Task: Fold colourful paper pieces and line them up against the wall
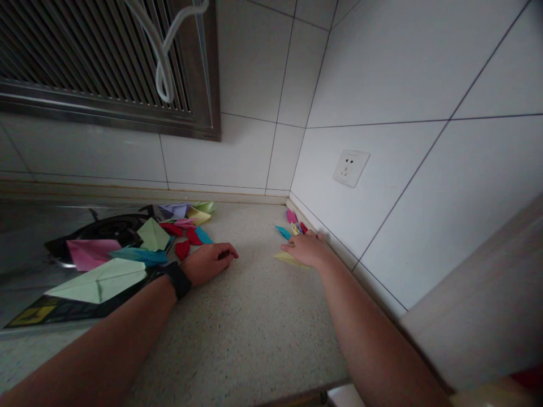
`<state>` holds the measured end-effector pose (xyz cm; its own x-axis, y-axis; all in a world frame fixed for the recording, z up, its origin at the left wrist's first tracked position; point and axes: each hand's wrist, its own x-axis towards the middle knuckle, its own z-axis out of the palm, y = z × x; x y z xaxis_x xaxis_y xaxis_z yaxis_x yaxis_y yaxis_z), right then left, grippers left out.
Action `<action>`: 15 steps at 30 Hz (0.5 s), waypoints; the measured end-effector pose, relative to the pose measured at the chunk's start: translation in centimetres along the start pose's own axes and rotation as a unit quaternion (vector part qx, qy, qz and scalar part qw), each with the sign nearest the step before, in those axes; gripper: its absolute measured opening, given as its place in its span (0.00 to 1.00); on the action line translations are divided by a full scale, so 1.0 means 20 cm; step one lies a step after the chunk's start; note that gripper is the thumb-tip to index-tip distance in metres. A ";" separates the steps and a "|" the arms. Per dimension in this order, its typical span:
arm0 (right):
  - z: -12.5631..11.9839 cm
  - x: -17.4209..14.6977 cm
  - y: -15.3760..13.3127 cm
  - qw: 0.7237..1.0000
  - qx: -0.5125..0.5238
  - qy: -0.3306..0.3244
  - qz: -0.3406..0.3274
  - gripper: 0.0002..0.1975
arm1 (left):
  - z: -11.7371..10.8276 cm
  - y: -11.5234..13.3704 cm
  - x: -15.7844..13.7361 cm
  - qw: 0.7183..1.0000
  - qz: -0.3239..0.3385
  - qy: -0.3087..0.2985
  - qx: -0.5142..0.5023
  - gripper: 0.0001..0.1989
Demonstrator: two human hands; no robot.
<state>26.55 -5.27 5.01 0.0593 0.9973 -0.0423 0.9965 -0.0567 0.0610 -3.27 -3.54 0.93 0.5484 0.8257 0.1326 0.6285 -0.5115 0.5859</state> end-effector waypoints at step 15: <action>0.02 0.01 -0.02 0.999 -0.019 0.020 -0.019 0.30 | -0.01 0.02 0.00 1.000 -0.006 -0.005 0.007 0.15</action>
<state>26.15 -5.14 4.66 0.0175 0.9998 -0.0053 0.9951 -0.0169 0.0971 -3.12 -3.77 1.38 0.5461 0.8295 0.1171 0.6429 -0.5046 0.5763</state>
